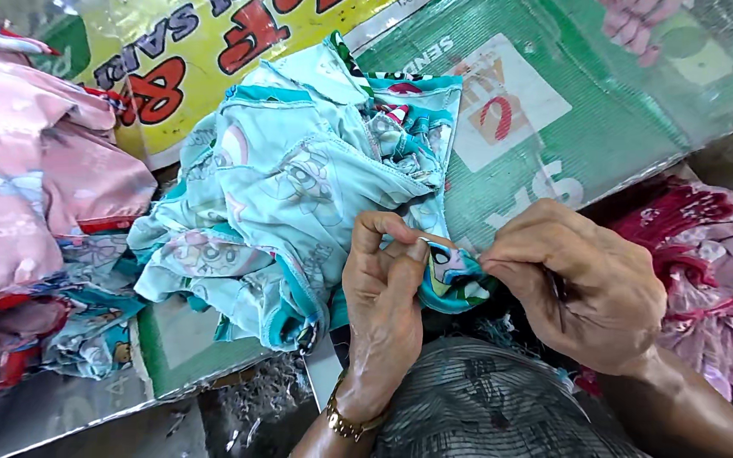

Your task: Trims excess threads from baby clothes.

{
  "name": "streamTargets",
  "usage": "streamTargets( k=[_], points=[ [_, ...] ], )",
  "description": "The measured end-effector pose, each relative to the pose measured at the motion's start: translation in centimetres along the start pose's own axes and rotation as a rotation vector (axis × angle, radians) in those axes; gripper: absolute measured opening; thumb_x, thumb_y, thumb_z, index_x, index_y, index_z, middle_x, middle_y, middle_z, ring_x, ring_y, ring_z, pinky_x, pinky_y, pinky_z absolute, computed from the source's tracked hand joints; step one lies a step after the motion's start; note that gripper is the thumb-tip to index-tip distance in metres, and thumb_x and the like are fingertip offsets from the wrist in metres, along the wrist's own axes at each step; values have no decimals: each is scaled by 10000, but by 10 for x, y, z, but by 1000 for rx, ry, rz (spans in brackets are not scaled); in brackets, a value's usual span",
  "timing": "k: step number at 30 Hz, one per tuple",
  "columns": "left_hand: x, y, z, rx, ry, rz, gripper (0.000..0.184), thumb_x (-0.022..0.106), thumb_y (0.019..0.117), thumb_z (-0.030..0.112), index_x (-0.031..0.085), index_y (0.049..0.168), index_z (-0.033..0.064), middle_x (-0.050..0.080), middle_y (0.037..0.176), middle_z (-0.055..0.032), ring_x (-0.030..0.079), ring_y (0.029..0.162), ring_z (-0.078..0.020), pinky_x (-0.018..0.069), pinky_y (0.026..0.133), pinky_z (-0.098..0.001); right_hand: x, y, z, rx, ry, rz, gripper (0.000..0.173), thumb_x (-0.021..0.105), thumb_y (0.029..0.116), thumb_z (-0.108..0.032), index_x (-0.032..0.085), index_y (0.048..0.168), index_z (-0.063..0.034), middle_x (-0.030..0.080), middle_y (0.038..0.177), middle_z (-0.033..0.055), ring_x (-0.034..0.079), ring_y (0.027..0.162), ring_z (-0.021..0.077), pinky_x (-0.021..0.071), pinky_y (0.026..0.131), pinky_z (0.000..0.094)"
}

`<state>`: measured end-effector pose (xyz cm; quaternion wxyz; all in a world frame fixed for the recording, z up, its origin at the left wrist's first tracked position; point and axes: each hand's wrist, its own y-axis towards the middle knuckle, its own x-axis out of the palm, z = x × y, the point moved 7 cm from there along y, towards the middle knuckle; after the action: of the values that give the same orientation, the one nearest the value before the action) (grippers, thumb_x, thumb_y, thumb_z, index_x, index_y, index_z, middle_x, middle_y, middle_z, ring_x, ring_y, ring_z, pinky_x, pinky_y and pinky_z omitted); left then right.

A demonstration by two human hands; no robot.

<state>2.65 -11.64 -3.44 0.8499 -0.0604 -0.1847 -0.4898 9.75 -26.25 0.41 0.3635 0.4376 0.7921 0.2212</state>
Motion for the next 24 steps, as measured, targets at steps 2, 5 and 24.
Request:
streamTargets(
  k=[2, 5, 24],
  points=[
    [0, 1, -1, -19, -36, 10, 160, 532, 1017, 56, 612, 1059, 188, 696, 802, 0, 705, 748, -70, 598, 735, -234, -4, -3, -2, 9, 13, -12, 100, 570, 1017, -114, 607, 948, -52, 588, 881, 5, 574, 816, -1, 466, 692, 109],
    [-1, 2, -2, -43, -103, 9, 155, 536, 1013, 48, 614, 1052, 176, 703, 801, -16, 716, 756, -88, 608, 739, -254, -9, -11, -4, 41, 241, -107, 237, 521, 1057, -170, 543, 849, -59, 526, 765, 9, 528, 713, 9, 432, 629, 128],
    [-7, -4, -2, -126, -141, 83, 170, 536, 1007, 59, 643, 1072, 174, 679, 823, -11, 704, 760, -81, 615, 743, -271, 3, -9, 29, 347, 383, -25, 92, 607, 1012, -161, 639, 955, -96, 602, 836, -76, 523, 651, -56, 447, 545, 89]
  ],
)
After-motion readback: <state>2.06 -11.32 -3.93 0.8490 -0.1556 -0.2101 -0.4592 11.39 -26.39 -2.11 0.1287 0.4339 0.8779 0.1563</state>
